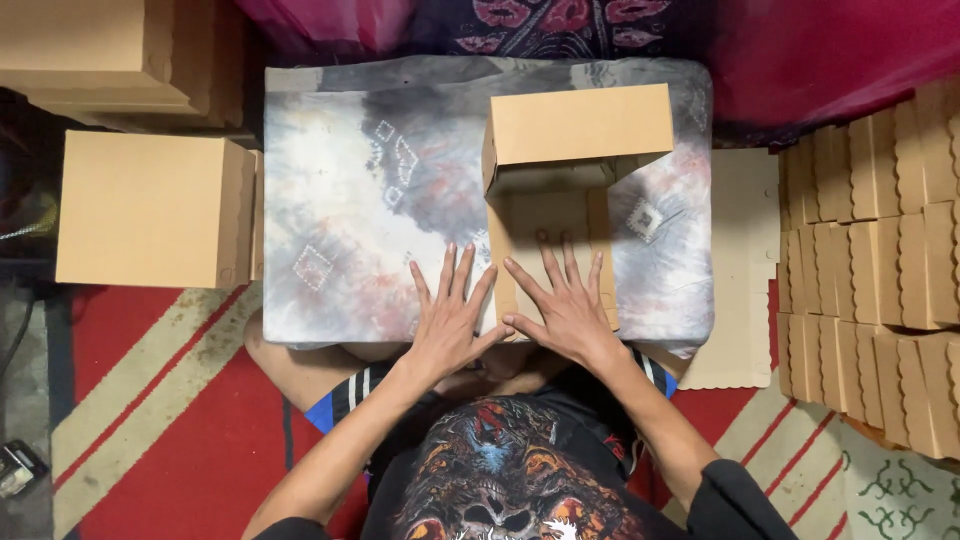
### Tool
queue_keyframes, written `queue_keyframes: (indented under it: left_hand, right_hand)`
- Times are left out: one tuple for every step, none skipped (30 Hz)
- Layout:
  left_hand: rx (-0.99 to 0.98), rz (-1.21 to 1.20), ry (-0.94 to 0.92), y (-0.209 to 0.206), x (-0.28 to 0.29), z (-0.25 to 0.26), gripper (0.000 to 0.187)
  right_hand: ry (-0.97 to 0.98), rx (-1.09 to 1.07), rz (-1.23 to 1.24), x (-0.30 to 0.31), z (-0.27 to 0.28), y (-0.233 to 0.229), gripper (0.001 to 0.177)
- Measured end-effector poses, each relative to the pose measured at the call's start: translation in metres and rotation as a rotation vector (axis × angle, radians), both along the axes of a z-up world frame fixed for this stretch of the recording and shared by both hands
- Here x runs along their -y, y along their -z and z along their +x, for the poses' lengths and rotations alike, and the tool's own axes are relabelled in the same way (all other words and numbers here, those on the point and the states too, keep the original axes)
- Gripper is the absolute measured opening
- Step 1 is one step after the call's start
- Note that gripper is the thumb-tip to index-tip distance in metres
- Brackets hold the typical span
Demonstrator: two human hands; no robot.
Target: Folding and assembling a cardboard box by hand while sitting on the floor.
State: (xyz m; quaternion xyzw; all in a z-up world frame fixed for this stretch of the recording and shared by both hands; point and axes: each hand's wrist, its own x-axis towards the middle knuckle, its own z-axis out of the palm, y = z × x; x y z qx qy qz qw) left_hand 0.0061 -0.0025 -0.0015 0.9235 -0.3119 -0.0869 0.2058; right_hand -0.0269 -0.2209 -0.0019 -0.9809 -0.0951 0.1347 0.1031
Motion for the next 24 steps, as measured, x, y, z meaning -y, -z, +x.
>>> queue_keyframes:
  left_hand:
    - [0.001, -0.002, -0.001, -0.001, 0.001, 0.000, 0.086]
    - [-0.003, -0.007, -0.003, -0.001, 0.001, 0.000, 0.085]
    - [-0.007, -0.012, -0.005, -0.002, 0.001, 0.001, 0.084]
    - [-0.002, -0.014, -0.007, -0.001, 0.000, 0.001, 0.084]
    - [0.008, -0.021, 0.011, 0.000, 0.000, 0.002, 0.084]
    - [0.016, -0.026, 0.029, 0.001, -0.001, 0.001, 0.085]
    - [0.017, -0.027, 0.027, -0.001, -0.003, 0.003, 0.085]
    - [-0.007, -0.039, 0.054, -0.003, -0.004, 0.007, 0.082]
    - [-0.031, -0.051, 0.080, -0.004, -0.005, 0.011, 0.080]
    - [-0.027, -0.052, 0.082, -0.002, -0.007, 0.017, 0.080]
    - [0.012, -0.039, 0.104, 0.000, -0.008, 0.023, 0.075]
    - [0.049, -0.022, 0.124, 0.001, -0.011, 0.028, 0.070]
    - [0.049, -0.021, 0.122, 0.007, -0.011, 0.035, 0.070]
    - [0.084, 0.001, 0.163, 0.012, -0.011, 0.043, 0.071]
    - [0.119, 0.024, 0.205, 0.017, -0.011, 0.051, 0.073]
    - [0.120, 0.022, 0.208, 0.021, -0.013, 0.059, 0.073]
    - [0.165, 0.021, 0.239, 0.026, -0.013, 0.068, 0.072]
    - [0.206, 0.021, 0.270, 0.030, -0.015, 0.075, 0.072]
    - [0.204, 0.022, 0.274, 0.030, -0.014, 0.084, 0.072]
    - [0.218, 0.031, 0.277, 0.030, -0.016, 0.089, 0.072]
    - [0.233, 0.039, 0.280, 0.031, -0.018, 0.094, 0.072]
    - [0.222, 0.041, 0.282, 0.031, -0.017, 0.094, 0.072]
    - [0.224, 0.027, 0.287, 0.032, -0.016, 0.095, 0.072]
    - [0.228, 0.013, 0.293, 0.032, -0.014, 0.096, 0.073]
  right_hand:
    - [-0.001, 0.001, -0.002, 0.000, 0.000, -0.001, 0.077]
    - [-0.001, 0.000, -0.019, 0.001, 0.001, -0.002, 0.078]
    - [-0.001, -0.001, -0.036, 0.000, 0.002, -0.004, 0.078]
    - [-0.003, 0.003, -0.039, 0.001, 0.002, -0.001, 0.078]
    - [-0.002, 0.002, -0.046, 0.001, 0.002, 0.001, 0.079]
    - [-0.002, -0.002, -0.051, 0.001, 0.000, 0.003, 0.079]
    - [-0.004, -0.001, -0.052, 0.001, -0.001, 0.004, 0.079]
    - [0.000, 0.019, -0.033, 0.001, -0.001, 0.004, 0.079]
    - [0.004, 0.040, -0.014, 0.002, -0.001, 0.005, 0.079]
    - [0.006, 0.043, -0.016, 0.002, -0.002, 0.007, 0.079]
    - [0.010, 0.065, -0.013, 0.003, -0.002, 0.009, 0.078]
    - [0.010, 0.084, -0.008, 0.003, -0.003, 0.012, 0.078]
    - [0.009, 0.084, -0.007, 0.003, -0.004, 0.014, 0.078]
    - [0.005, 0.109, -0.008, 0.004, -0.005, 0.015, 0.078]
    - [0.002, 0.134, -0.008, 0.004, -0.005, 0.017, 0.078]
    - [0.006, 0.135, -0.009, 0.005, -0.005, 0.020, 0.078]
    - [-0.003, 0.168, -0.008, 0.007, -0.005, 0.023, 0.077]
    - [-0.011, 0.197, -0.004, 0.007, -0.007, 0.027, 0.077]
    - [-0.007, 0.194, -0.003, 0.010, -0.004, 0.027, 0.077]
    - [-0.029, 0.220, 0.016, 0.011, -0.003, 0.028, 0.077]
    - [-0.051, 0.246, 0.035, 0.013, -0.003, 0.030, 0.076]
    - [-0.049, 0.235, 0.038, 0.014, -0.001, 0.029, 0.076]
    - [-0.071, 0.244, 0.037, 0.016, 0.001, 0.027, 0.075]
    - [-0.091, 0.255, 0.036, 0.018, 0.003, 0.026, 0.074]
